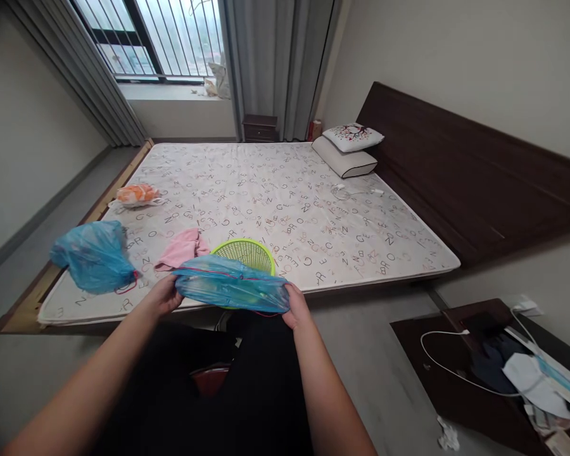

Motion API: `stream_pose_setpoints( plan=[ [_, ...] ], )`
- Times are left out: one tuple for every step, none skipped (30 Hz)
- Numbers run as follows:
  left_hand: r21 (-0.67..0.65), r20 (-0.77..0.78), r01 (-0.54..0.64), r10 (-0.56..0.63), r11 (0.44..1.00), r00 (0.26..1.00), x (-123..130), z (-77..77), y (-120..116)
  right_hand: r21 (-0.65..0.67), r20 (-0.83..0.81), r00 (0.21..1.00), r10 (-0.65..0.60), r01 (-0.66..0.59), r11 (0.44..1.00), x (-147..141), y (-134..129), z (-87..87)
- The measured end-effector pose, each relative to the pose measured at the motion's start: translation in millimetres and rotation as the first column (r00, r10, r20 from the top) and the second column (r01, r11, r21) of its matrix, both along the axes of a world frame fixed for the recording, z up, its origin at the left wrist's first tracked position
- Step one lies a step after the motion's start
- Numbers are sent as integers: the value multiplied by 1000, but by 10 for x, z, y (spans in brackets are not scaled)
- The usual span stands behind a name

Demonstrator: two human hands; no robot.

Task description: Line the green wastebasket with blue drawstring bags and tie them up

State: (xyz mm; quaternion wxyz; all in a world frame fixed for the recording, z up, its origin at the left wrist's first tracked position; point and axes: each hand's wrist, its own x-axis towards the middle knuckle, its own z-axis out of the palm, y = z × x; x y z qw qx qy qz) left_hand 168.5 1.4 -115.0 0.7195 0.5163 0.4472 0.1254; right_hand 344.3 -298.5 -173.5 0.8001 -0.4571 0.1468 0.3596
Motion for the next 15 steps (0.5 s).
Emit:
stream_pose_setpoints(
  plan=[
    [58,-72,33,-29,998,997,-54,-74,-11,-56,17,1000,-12,13,998,-2,16,-36],
    [108,-136,65,-50,992,990,-100,-147,-15,-115,46,999,-15,20,993,-4,34,-73],
    [146,-187,96,-67,985,980,-137,-215,-14,-166,77,997,-10,23,986,-6,51,-109],
    [179,-224,124,-82,976,971,-166,-276,-7,-217,118,993,9,17,976,-9,68,-144],
    [212,-258,154,-96,965,961,-188,-329,4,-268,163,986,38,8,964,-11,85,-177],
    [241,-284,180,-108,954,953,-204,-375,19,-315,207,976,68,1,949,-10,100,-207],
    [267,-307,204,-117,942,944,-216,-415,38,-358,246,965,92,3,934,-3,117,-235],
    [291,-332,226,-123,930,935,-223,-450,59,-394,282,954,106,14,919,11,135,-259],
    [314,-355,243,-124,918,926,-226,-481,82,-424,315,942,115,31,905,36,157,-278],
    [335,-376,255,-120,907,919,-224,-508,107,-444,342,933,112,55,894,73,183,-292],
    [358,-391,261,-110,897,914,-216,-529,135,-449,361,927,98,81,890,121,213,-298],
    [383,-397,259,-95,887,913,-199,-543,165,-453,383,920,86,105,885,180,248,-295],
    [410,-393,249,-76,878,916,-171,-548,196,-454,405,911,75,129,882,246,287,-281],
    [440,-381,233,-55,867,923,-131,-543,227,-447,432,899,75,141,883,316,329,-256],
    [467,-348,212,-42,859,936,-79,-528,257,-429,467,880,90,136,893,387,373,-218]
  ],
)
